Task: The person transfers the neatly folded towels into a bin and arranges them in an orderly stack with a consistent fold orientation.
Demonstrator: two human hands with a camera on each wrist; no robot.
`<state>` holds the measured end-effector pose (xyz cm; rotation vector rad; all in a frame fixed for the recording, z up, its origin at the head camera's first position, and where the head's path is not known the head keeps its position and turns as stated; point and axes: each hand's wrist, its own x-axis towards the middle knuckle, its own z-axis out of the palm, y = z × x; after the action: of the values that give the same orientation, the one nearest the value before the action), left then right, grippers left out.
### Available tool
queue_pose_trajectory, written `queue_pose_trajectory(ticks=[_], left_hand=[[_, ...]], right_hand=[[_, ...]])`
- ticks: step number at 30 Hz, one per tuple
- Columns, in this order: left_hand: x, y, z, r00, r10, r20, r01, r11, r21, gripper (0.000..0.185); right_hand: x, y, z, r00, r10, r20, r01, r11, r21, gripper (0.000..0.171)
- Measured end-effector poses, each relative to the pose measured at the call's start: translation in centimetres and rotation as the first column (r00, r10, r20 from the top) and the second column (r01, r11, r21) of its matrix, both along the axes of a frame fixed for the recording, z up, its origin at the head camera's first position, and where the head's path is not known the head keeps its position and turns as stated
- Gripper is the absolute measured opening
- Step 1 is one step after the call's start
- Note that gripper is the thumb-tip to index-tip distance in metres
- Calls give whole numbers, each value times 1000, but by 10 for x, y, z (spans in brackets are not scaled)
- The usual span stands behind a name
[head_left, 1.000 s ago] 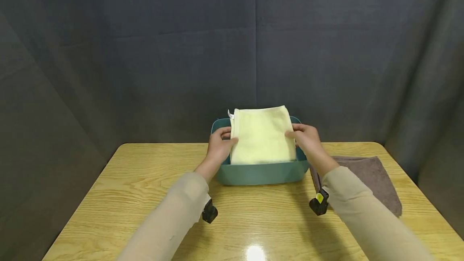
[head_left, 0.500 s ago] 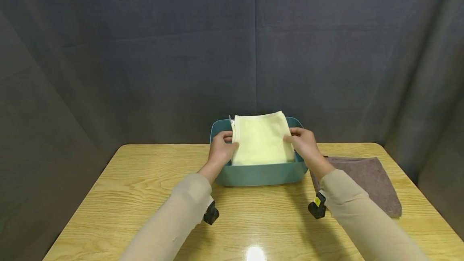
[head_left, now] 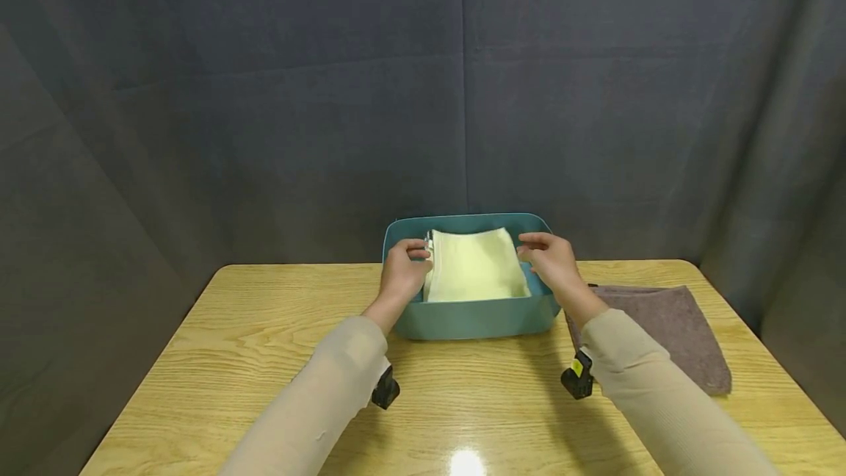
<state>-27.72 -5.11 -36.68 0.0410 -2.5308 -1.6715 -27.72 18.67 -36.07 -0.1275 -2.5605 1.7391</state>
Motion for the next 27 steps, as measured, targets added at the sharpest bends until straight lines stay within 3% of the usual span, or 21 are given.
queue_pose_trajectory(ticks=[14,21,27], left_hand=[[3,-5,2,999,-47,-25,48,998,40,30],[5,-6,0,994,-78,-82,83,995,52,28],[8,-5,0,988,-89,-128,96,994,55,29]], right_hand=[[-2,4,0,1000,12,-10,-12,1000,-9,43],[2,7,-2,1000,5,-20,-5,1000,-18,41],[9,12,0,997,-19,-79,19,1000,2,37]])
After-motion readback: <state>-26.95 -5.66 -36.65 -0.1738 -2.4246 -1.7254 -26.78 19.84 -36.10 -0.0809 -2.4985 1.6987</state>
